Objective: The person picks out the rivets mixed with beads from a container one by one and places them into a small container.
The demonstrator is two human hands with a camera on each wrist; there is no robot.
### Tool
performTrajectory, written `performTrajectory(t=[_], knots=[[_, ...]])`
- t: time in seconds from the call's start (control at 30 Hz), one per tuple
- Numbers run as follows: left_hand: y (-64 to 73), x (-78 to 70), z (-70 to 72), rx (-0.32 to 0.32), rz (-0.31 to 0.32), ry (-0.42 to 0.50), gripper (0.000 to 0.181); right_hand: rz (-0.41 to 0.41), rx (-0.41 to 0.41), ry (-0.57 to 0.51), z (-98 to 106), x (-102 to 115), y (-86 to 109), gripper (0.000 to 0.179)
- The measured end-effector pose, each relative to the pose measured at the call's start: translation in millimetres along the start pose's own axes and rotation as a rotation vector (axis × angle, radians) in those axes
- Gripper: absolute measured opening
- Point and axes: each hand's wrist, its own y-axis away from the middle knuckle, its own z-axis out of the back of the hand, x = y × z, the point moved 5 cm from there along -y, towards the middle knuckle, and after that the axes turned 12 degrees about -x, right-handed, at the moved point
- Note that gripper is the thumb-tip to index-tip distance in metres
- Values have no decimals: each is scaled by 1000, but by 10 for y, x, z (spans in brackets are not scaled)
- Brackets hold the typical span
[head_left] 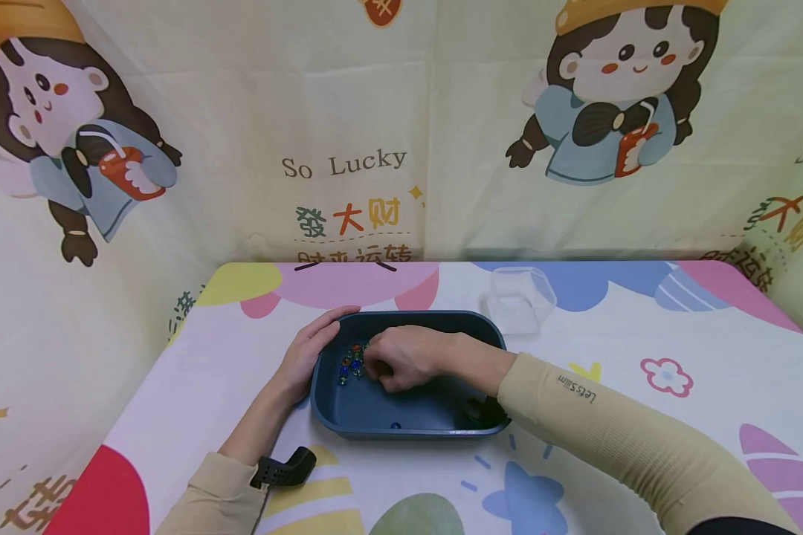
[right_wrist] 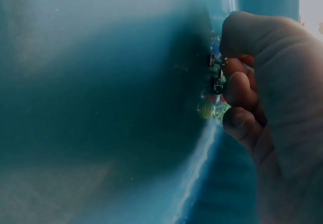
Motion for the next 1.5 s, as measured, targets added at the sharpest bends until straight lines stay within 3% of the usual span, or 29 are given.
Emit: performTrajectory(t=[0.4, 0.63, 0.9, 1.07, 1.27, 1.5], knots=[[10, 14, -8, 1, 2, 10, 45, -6, -73, -63, 78, -8, 24, 9], [7, 4, -9, -2, -1, 4, 46, 18, -161, -97, 199, -5, 59, 15], [3, 12, -4, 0, -2, 12, 46, 26, -313, -173, 364, -27, 123, 12], [8, 13, -5, -4, 0, 9, 46, 33, -462, -230, 495, -56, 203, 10], [10, 10, -3, -15, -6, 6, 45, 85, -622, -264, 631, -81, 305, 11], [8, 2, -1, -23, -7, 10, 45, 127, -753, -275, 718, -113, 407, 14]])
